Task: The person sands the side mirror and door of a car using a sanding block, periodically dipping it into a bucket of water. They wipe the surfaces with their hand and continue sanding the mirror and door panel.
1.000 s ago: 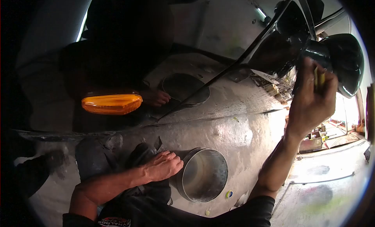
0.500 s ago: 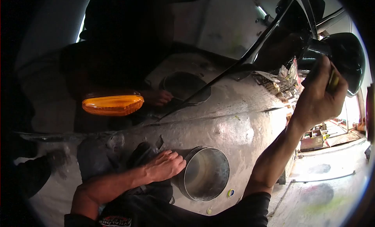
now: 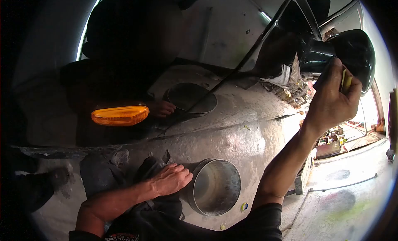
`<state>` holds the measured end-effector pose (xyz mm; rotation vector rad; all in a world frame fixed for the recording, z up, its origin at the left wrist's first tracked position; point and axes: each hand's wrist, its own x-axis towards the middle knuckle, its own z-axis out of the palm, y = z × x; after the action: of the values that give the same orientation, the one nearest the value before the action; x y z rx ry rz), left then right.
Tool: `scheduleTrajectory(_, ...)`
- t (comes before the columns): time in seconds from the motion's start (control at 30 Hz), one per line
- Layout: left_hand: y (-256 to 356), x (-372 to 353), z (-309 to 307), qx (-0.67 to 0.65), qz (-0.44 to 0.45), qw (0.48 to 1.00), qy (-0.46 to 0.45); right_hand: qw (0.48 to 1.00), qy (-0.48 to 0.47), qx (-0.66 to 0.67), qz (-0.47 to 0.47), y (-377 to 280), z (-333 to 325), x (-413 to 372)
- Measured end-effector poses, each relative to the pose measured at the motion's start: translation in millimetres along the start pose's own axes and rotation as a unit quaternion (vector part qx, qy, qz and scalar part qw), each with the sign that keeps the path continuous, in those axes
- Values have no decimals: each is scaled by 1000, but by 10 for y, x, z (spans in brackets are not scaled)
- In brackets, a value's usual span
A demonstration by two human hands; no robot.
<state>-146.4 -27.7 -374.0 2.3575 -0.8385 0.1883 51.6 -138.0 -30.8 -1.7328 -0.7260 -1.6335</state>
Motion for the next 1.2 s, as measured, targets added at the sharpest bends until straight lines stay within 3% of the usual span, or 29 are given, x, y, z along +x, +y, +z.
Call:
scheduleTrajectory(0.1, 5, 12, -13, 0, -8, 1000, -6, 988, -77, -100, -85, 78, -64, -102)
scheduleTrajectory(0.13, 9, 11, -16, -1, -7, 1000, -2, 988, -86, -79, -97, 81, -71, -92)
scheduleTrajectory(0.23, 10, 7, -15, -6, 0, 1000, 8, 998, -39, 21, 42, -31, -57, -9)
scheduleTrajectory(0.27, 8, 7, -5, -6, 1, 1000, 7, 998, -38, 37, 36, 1, -47, -17)
scheduleTrajectory(0.37, 10, 8, -12, -6, -8, 1000, -10, 992, -97, -69, -48, 44, -71, -130)
scheduleTrajectory(0.4, 17, 15, -23, -5, -12, 1000, -19, 988, -108, -35, -109, 46, -39, -198)
scheduleTrajectory(0.5, 21, 17, -26, -6, -3, 1000, 8, 994, -103, -26, 4, -1, -145, -109)
scheduleTrajectory(0.53, 24, 21, -46, -4, -1, 1000, -1, 997, -55, -49, -35, 85, -173, -34)
scheduleTrajectory(0.57, 34, 20, -67, -1, -1, 1000, -10, 999, -36, 21, 20, 91, -200, 16)
scheduleTrajectory(0.67, 22, 16, -35, -7, -2, 1000, 4, 990, -3, -57, -131, 229, -268, 113)
scheduleTrajectory(0.77, 12, 8, 44, -8, 3, 999, 33, 882, -43, -239, -404, 158, -295, 302)
scheduleTrajectory(0.9, 15, 8, 7, 5, 4, 1000, 7, 875, -90, -273, -390, 151, -344, 136)
scheduleTrajectory(0.97, 22, 4, 37, -8, 0, 999, 33, 907, -165, -208, -327, 133, -369, -33)
scheduleTrajectory(1.2, 34, 10, 0, -11, -4, 1000, 20, 887, -160, -260, -346, 209, -466, 95)
